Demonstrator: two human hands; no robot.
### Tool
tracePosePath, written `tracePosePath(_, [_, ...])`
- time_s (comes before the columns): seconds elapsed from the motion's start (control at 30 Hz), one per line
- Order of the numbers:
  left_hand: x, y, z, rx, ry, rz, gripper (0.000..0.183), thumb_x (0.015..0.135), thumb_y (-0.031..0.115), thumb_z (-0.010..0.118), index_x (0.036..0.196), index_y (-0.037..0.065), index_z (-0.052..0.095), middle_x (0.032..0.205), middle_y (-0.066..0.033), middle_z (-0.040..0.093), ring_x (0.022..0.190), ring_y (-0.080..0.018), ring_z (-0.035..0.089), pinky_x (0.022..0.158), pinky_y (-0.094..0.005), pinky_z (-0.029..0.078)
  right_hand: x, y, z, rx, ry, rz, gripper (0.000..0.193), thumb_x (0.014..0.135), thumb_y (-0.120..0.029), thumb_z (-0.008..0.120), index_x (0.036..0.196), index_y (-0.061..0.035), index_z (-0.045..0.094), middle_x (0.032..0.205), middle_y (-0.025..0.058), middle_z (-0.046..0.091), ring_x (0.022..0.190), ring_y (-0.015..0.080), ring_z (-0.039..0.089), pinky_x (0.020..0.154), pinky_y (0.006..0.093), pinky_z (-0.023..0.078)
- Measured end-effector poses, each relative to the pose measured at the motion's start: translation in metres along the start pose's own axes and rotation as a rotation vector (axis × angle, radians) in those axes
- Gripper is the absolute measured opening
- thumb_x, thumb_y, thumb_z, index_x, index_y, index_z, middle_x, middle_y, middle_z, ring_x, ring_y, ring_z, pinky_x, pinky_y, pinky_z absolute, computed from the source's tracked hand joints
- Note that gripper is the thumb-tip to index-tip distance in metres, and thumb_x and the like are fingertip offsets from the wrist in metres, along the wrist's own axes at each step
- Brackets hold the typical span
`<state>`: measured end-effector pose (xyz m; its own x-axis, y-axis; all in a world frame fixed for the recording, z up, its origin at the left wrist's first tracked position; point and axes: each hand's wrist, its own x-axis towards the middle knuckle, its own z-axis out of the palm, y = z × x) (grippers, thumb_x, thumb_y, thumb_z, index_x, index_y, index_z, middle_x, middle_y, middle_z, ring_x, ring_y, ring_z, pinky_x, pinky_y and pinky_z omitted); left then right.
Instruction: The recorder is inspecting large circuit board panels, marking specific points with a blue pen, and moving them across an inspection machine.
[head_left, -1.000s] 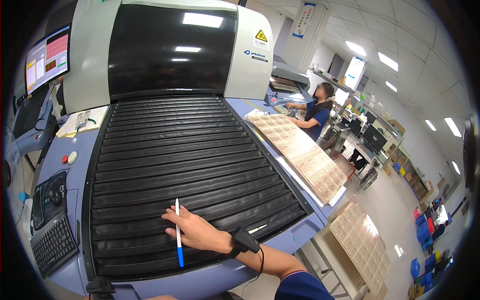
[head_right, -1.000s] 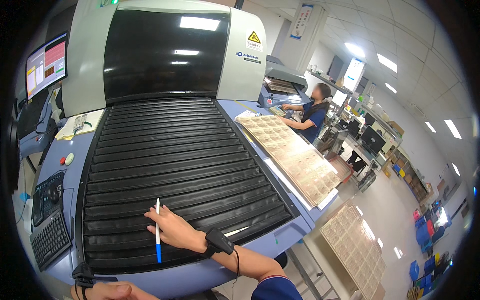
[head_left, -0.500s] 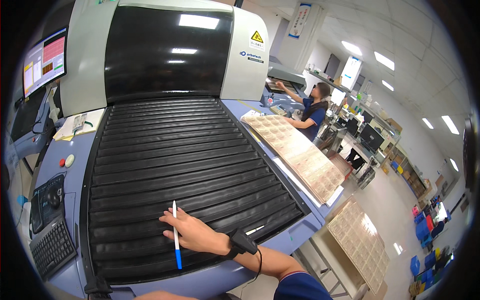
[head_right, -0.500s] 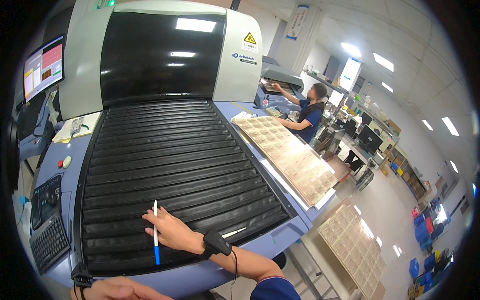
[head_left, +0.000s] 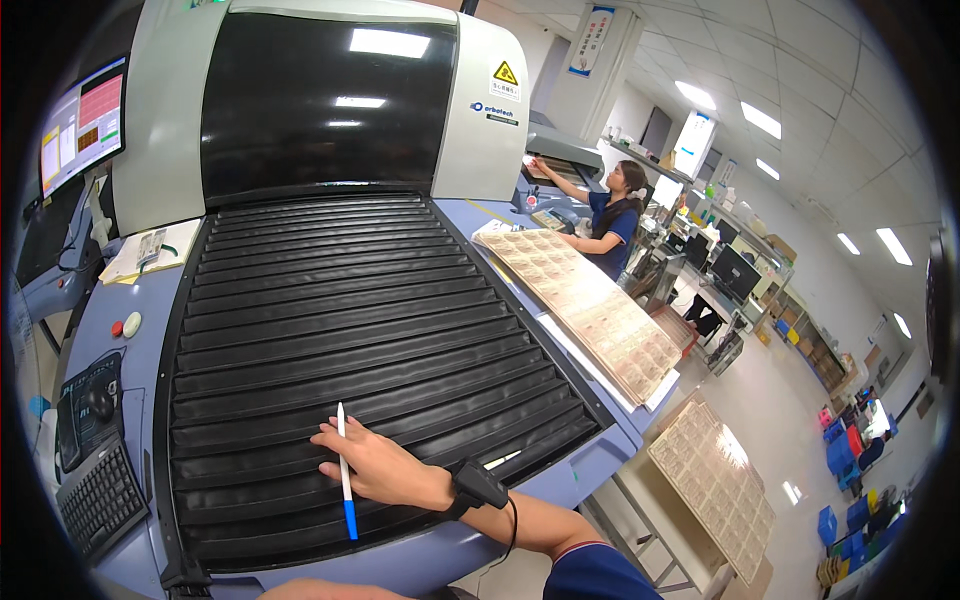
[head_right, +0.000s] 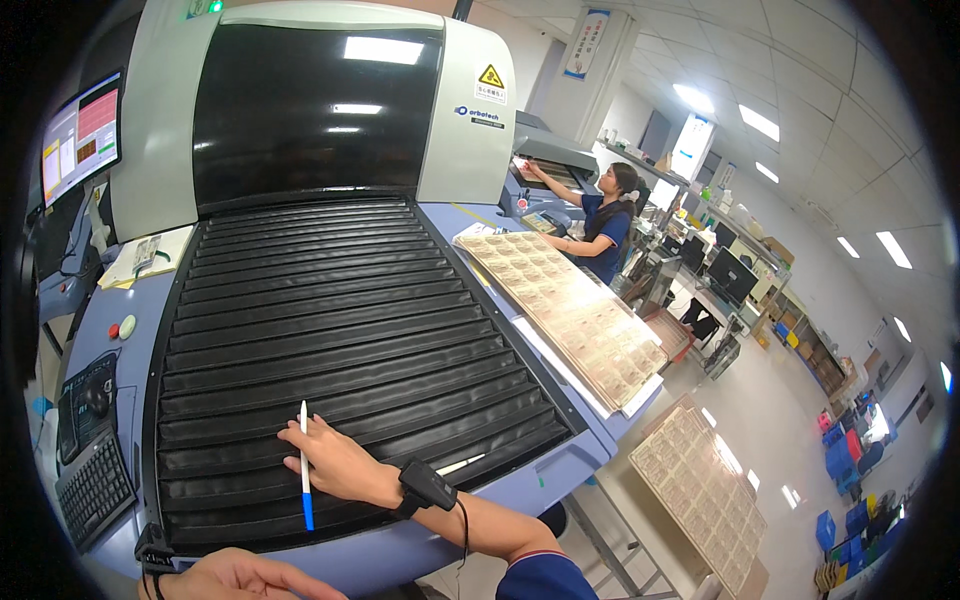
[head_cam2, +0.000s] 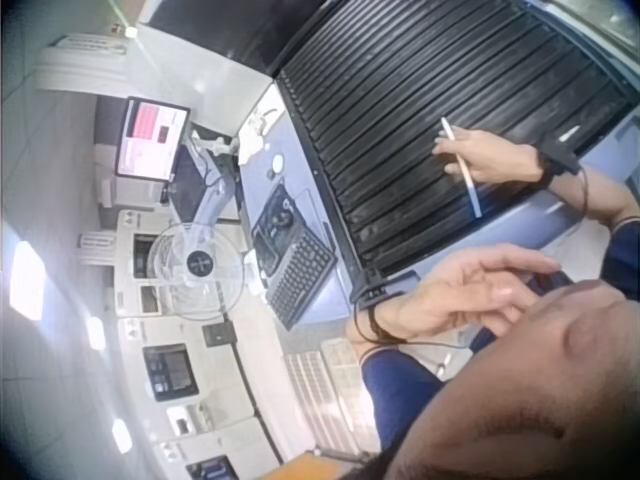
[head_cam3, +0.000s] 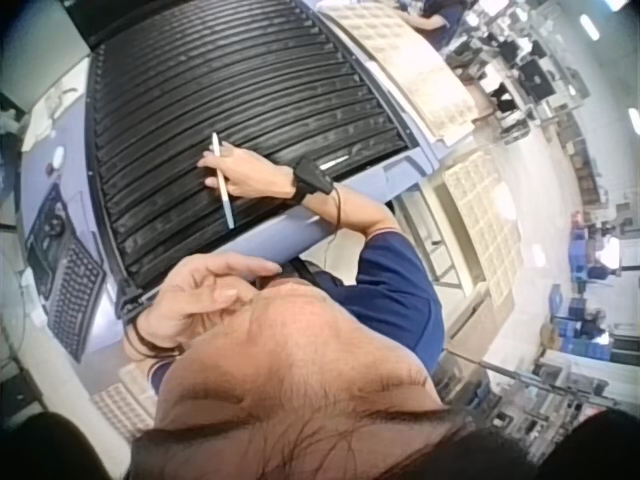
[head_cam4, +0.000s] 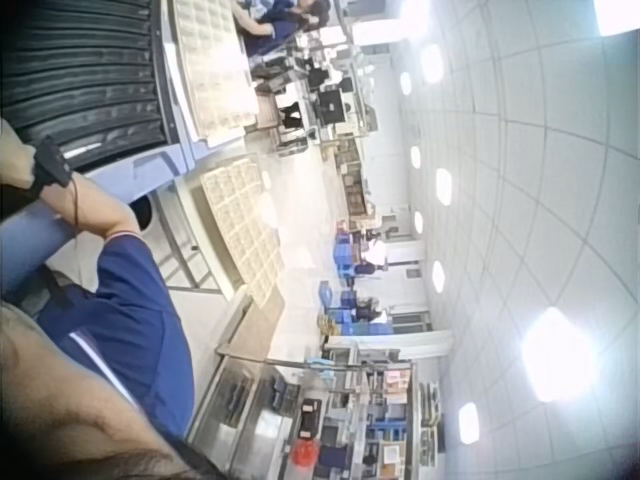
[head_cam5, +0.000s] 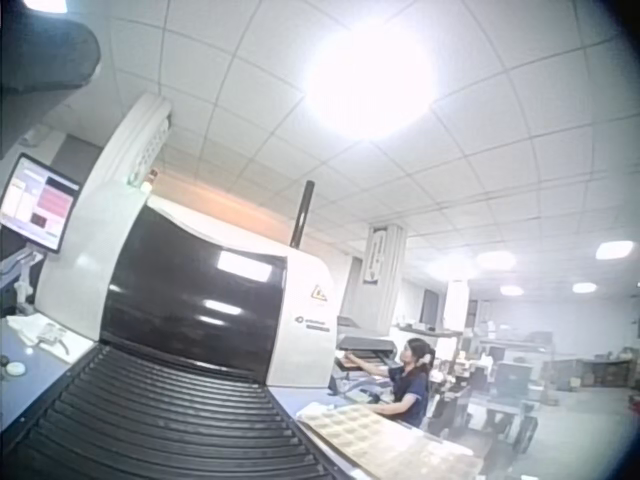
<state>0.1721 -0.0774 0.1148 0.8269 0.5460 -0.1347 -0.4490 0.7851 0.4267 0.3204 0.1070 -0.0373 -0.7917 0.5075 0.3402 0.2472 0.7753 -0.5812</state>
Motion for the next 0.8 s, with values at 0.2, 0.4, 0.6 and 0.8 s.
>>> tracePosePath(0.2, [0.004, -0.004, 0.002, 0.073, 0.042, -0.048, 0.053, 0.096, 0.011, 0.058, 0.138, -0.013, 0.036, 0.119, -0.0238, 0.063, 0.107, -0.0262, 0.065, 0.093, -0.0337, 0.051, 0.0, 0.002, 0.002, -0.017, 0.008, 0.005, 0.039, 0.094, -0.019, 0.059, 0.124, 0.0038, 0.05, 0.126, 0.033, 0.053, 0.119, 0.0459, 0.051, 0.112, 0.0525, 0.032])
tracePosePath(0.4, [0.003, -0.003, -0.004, 0.073, -0.046, -0.035, 0.055, 0.095, 0.011, 0.059, 0.139, -0.011, 0.035, 0.119, -0.0207, 0.063, 0.108, -0.0237, 0.064, 0.093, -0.0316, 0.05, 0.0, -0.002, 0.001, -0.017, 0.01, 0.018, 0.04, 0.094, -0.02, 0.06, 0.125, 0.0032, 0.05, 0.126, 0.0315, 0.053, 0.121, 0.0441, 0.05, 0.111, 0.0521, 0.033])
tracePosePath(0.6, [0.002, -0.003, 0.008, 0.124, 0.04, -0.004, 0.055, 0.093, 0.009, 0.062, 0.139, -0.01, 0.037, 0.112, -0.0174, 0.065, 0.101, -0.0182, 0.065, 0.088, -0.0273, 0.051, -0.001, -0.001, 0.002, -0.037, 0.03, -0.002, 0.04, 0.093, -0.02, 0.061, 0.124, 0.0032, 0.05, 0.125, 0.0296, 0.054, 0.12, 0.0438, 0.051, 0.111, 0.0518, 0.034])
tracePosePath(0.8, [0.003, -0.001, 0.0, 0.18, 0.015, 0.013, 0.053, 0.092, 0.011, 0.065, 0.135, -0.01, 0.042, 0.112, -0.0166, 0.065, 0.099, -0.0171, 0.065, 0.085, -0.0255, 0.052, 0.0, 0.001, 0.001, -0.04, 0.035, -0.01, 0.04, 0.093, -0.02, 0.061, 0.124, 0.0032, 0.05, 0.125, 0.029, 0.054, 0.12, 0.043, 0.051, 0.111, 0.0516, 0.034])
